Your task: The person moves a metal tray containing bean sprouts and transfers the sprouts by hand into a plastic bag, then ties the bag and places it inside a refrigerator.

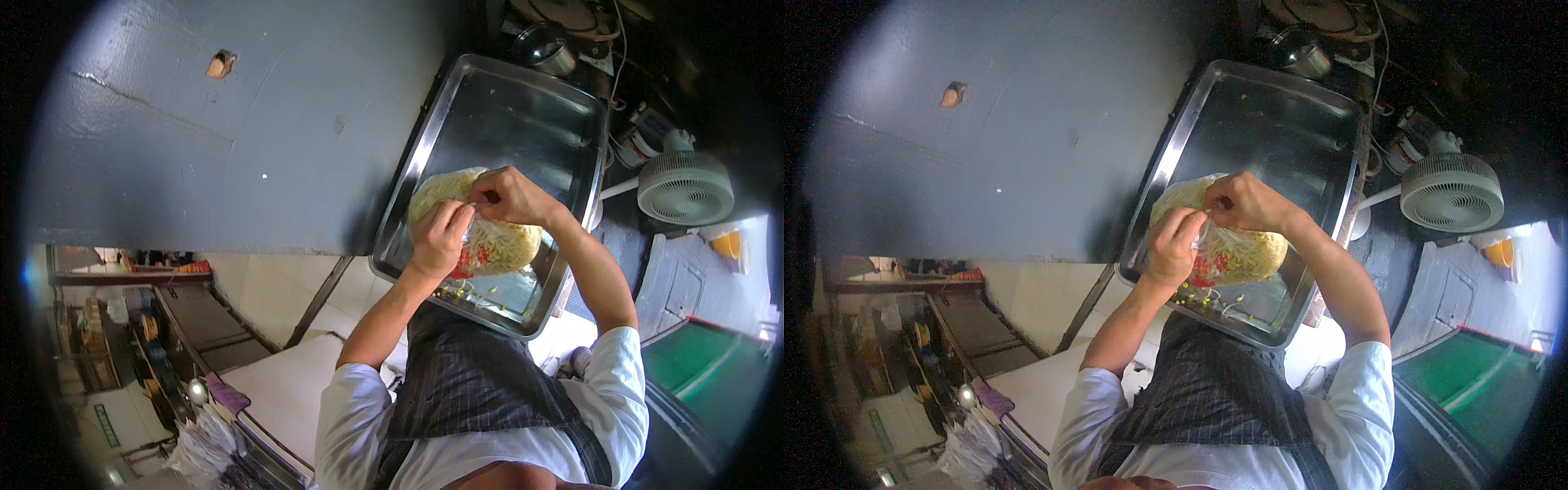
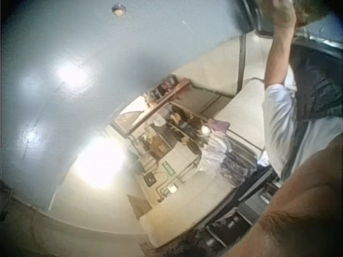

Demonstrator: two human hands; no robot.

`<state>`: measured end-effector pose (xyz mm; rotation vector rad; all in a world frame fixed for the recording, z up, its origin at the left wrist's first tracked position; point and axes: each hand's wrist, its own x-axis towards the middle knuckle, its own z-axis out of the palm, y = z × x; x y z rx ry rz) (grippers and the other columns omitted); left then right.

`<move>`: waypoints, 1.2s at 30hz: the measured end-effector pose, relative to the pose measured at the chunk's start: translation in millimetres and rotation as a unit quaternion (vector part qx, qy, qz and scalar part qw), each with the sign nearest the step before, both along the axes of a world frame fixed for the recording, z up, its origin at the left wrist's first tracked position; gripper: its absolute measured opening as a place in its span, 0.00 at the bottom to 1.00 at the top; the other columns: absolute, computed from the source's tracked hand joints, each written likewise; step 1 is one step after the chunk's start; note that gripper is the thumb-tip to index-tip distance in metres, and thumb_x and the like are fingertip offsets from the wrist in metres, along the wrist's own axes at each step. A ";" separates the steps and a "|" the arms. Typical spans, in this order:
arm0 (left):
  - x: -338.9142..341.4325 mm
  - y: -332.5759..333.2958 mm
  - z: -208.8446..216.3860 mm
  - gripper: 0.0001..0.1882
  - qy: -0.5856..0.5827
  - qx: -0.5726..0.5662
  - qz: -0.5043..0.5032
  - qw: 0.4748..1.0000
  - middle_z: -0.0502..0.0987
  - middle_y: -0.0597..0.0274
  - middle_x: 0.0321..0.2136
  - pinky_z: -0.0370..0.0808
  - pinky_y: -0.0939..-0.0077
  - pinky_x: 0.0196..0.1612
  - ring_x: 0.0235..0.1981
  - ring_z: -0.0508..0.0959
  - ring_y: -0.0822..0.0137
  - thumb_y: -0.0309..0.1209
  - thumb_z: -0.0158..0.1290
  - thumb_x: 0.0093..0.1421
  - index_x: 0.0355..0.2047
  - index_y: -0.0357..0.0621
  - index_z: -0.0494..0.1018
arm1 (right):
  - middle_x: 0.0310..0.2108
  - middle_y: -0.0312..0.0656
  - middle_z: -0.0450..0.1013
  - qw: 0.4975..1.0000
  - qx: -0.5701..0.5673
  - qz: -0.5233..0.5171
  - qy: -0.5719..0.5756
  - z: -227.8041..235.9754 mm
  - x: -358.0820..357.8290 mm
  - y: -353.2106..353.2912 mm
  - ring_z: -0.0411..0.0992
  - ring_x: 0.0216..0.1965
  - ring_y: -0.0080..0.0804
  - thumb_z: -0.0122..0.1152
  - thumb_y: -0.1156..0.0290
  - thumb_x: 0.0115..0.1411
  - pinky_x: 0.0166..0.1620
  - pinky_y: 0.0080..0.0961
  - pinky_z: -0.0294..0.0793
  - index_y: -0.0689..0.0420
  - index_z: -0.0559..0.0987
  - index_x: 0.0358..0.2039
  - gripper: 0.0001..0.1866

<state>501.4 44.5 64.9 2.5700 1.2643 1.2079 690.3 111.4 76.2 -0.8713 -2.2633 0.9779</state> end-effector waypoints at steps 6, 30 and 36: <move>-24.9 -32.0 -6.3 0.16 0.027 -0.089 0.045 0.995 0.73 0.56 0.34 0.75 0.64 0.37 0.37 0.75 0.55 0.19 0.53 0.48 0.40 0.38 0.73 | 0.27 0.51 0.73 0.993 0.030 -0.084 -0.084 -2.4 -6.5 -5.6 0.72 0.30 0.52 0.58 0.71 0.46 0.34 0.39 0.72 0.61 0.77 0.28 0.09; -322.3 -217.8 -116.4 0.18 -0.321 -0.133 0.325 0.880 0.73 0.55 0.30 0.71 0.70 0.26 0.27 0.75 0.57 0.09 0.47 0.43 0.31 0.43 0.74 | 0.18 0.32 0.61 0.939 -0.061 -0.323 -0.098 46.4 -41.5 -44.2 0.57 0.22 0.21 0.54 0.66 0.54 0.25 0.26 0.58 0.59 0.68 0.21 0.11; -456.5 -297.4 -188.9 0.15 -0.300 -0.203 0.405 0.839 0.73 0.56 0.28 0.71 0.65 0.32 0.30 0.74 0.54 0.12 0.45 0.43 0.27 0.45 0.74 | 0.21 0.34 0.66 0.881 0.114 -0.454 -0.062 98.6 -25.4 -125.9 0.61 0.23 0.24 0.53 0.60 0.57 0.27 0.24 0.62 0.61 0.75 0.31 0.15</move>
